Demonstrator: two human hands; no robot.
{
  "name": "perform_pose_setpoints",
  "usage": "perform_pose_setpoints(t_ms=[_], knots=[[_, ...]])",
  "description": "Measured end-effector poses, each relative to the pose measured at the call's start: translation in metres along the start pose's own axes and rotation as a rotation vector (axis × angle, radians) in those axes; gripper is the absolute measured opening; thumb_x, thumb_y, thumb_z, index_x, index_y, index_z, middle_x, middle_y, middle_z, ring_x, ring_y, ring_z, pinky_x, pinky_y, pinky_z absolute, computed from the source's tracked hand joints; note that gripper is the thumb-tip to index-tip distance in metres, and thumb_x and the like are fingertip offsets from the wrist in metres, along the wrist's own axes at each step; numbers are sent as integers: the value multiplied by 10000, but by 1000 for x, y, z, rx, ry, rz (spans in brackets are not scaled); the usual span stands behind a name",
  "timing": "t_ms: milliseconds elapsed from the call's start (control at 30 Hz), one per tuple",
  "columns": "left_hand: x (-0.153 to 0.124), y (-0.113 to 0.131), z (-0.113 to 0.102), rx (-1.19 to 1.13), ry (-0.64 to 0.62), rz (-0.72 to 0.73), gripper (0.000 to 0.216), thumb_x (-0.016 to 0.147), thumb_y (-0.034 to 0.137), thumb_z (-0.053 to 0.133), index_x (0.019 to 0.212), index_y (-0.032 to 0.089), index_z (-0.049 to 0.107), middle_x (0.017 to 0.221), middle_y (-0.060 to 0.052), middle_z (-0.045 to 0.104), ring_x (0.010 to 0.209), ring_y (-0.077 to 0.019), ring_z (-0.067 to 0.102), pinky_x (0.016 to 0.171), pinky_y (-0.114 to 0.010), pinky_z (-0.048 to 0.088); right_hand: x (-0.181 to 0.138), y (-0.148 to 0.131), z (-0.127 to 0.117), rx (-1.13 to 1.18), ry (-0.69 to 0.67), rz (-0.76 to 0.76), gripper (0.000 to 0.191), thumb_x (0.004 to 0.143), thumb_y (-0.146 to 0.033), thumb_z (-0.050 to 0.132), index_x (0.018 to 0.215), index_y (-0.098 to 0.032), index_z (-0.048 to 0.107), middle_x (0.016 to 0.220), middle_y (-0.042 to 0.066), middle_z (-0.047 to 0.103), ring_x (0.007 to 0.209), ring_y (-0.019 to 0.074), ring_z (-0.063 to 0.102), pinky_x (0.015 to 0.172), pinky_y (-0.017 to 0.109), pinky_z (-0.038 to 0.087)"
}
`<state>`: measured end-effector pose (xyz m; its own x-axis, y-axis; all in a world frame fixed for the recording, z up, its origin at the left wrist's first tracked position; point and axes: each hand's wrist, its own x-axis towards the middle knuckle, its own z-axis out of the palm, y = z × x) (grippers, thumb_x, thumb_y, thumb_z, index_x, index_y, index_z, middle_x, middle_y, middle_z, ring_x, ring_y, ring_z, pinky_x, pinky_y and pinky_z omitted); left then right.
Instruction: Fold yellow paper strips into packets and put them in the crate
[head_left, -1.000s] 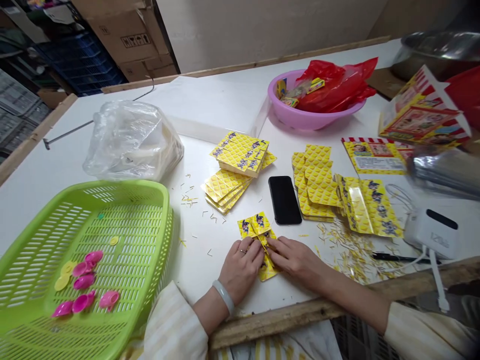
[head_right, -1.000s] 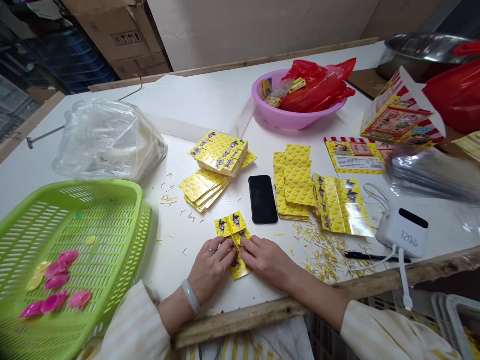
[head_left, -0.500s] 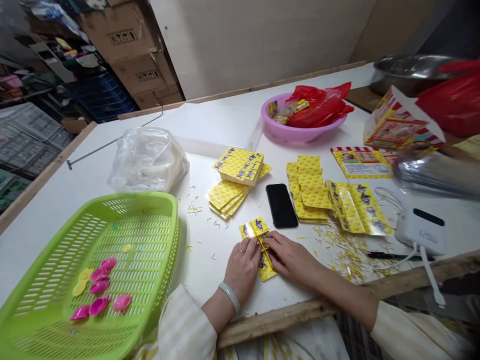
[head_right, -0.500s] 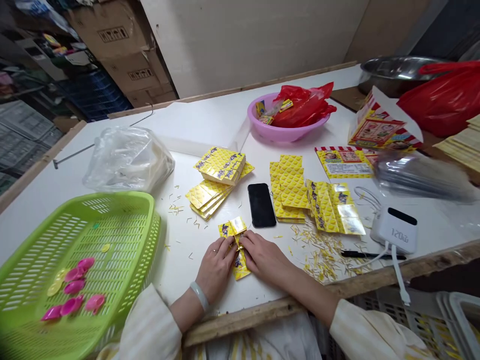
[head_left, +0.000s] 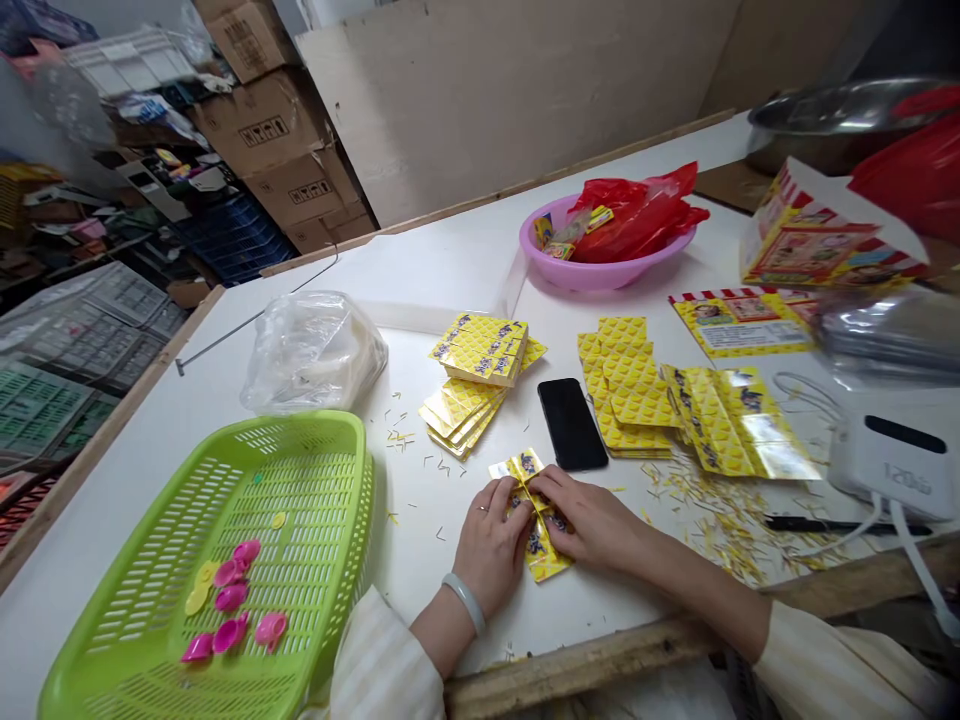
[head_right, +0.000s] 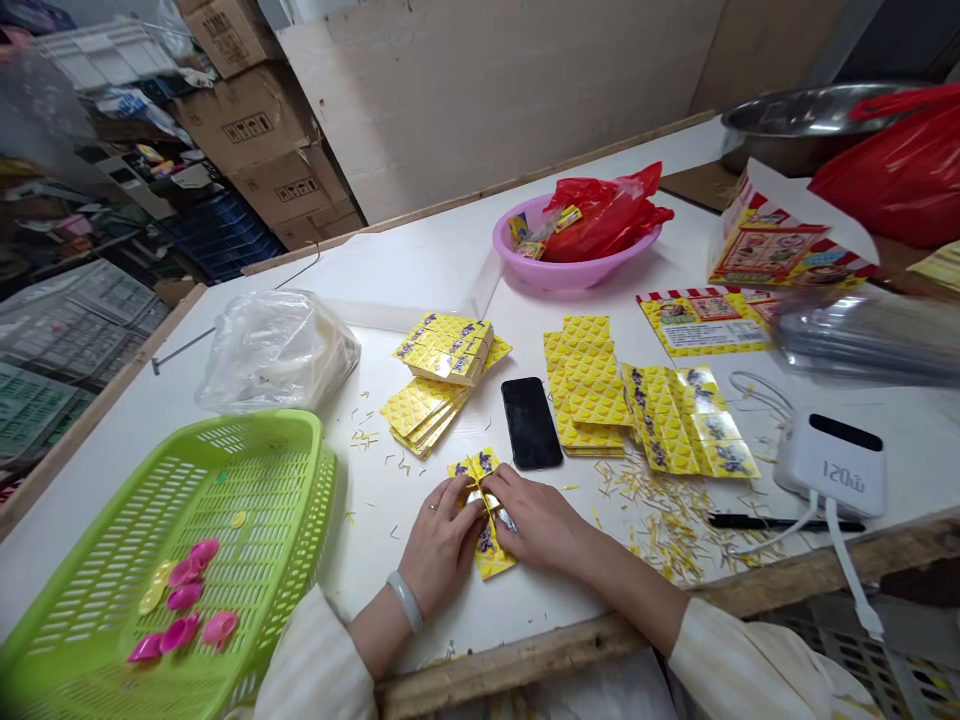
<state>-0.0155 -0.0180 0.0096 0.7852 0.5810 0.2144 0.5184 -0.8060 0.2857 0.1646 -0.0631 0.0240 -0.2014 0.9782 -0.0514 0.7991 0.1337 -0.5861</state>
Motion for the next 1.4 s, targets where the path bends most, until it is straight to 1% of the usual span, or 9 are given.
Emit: perform_pose_setpoints(t_ms=[233, 400, 567, 733, 867, 1000, 1200, 1300, 1400], knots=[[-2, -1, 8, 115, 63, 63, 206, 857, 97, 491, 1031, 163, 578, 1262, -144, 489, 1177, -272, 498, 944, -467, 516, -8, 3, 8, 36, 73, -54, 353, 813, -139, 496, 1159, -208, 506, 1143, 70, 531, 950, 177, 593, 790, 287, 486], [-2, 0, 14, 180, 104, 105, 255, 802, 21, 495, 993, 149, 605, 1245, -166, 495, 1177, -291, 506, 922, -471, 528, -15, -3, 15, -52, 144, -69, 225, 834, -120, 463, 1009, -192, 584, 1164, 90, 524, 932, 184, 590, 777, 308, 494], [-3, 0, 8, 67, 128, 53, 316, 830, 37, 472, 1085, 182, 588, 1231, -140, 503, 1154, -261, 517, 933, -479, 518, -18, 0, 9, 146, 239, -60, 285, 812, -157, 534, 1088, -209, 580, 1121, 60, 532, 895, 158, 598, 799, 293, 490], [-6, 0, -2, -120, 218, -27, 189, 878, 115, 477, 986, 201, 605, 1298, -128, 442, 1230, -263, 452, 976, -513, 479, -35, 3, 13, 354, 570, 244, 410, 798, -239, 561, 1199, -193, 493, 1016, 57, 565, 673, 132, 560, 699, 317, 500], [-8, 0, 1, -190, 249, -41, 167, 885, 125, 472, 955, 199, 604, 1333, -121, 417, 1272, -267, 420, 996, -545, 453, -38, -4, 24, 775, 376, 511, 350, 753, -228, 598, 1085, -170, 503, 686, -51, 555, 436, 81, 472, 464, 223, 412], [-9, -4, 15, -188, 222, -58, 209, 897, 127, 444, 1029, 194, 591, 1319, -129, 449, 1262, -260, 437, 997, -536, 458, -28, -11, 27, 1065, 247, 651, 293, 772, -187, 573, 1035, -171, 444, 472, -116, 470, 314, 79, 422, 343, 171, 338], [-15, -12, 18, -163, 232, 25, 205, 899, 163, 447, 1038, 182, 597, 1350, -139, 412, 1282, -296, 413, 1012, -564, 431, -29, -29, 24, 1403, 104, 735, 145, 831, -272, 555, 886, -166, 474, 525, 17, 610, 442, 149, 618, 443, 234, 517], [-12, -18, 11, -126, 294, 115, 171, 874, 182, 503, 1016, 193, 599, 1384, -144, 382, 1280, -335, 411, 981, -586, 437, -39, -31, 24, 1553, 138, 735, 80, 823, -203, 539, 873, -155, 499, 545, 58, 638, 511, 160, 657, 504, 242, 541], [0, -11, 3, -85, 409, 286, 227, 815, 133, 593, 1014, 243, 598, 1423, -102, 371, 1292, -333, 413, 1024, -572, 395, -60, -28, 26, 1750, 204, 593, 211, 770, -200, 593, 953, -153, 500, 577, 79, 666, 536, 178, 672, 484, 229, 526]])
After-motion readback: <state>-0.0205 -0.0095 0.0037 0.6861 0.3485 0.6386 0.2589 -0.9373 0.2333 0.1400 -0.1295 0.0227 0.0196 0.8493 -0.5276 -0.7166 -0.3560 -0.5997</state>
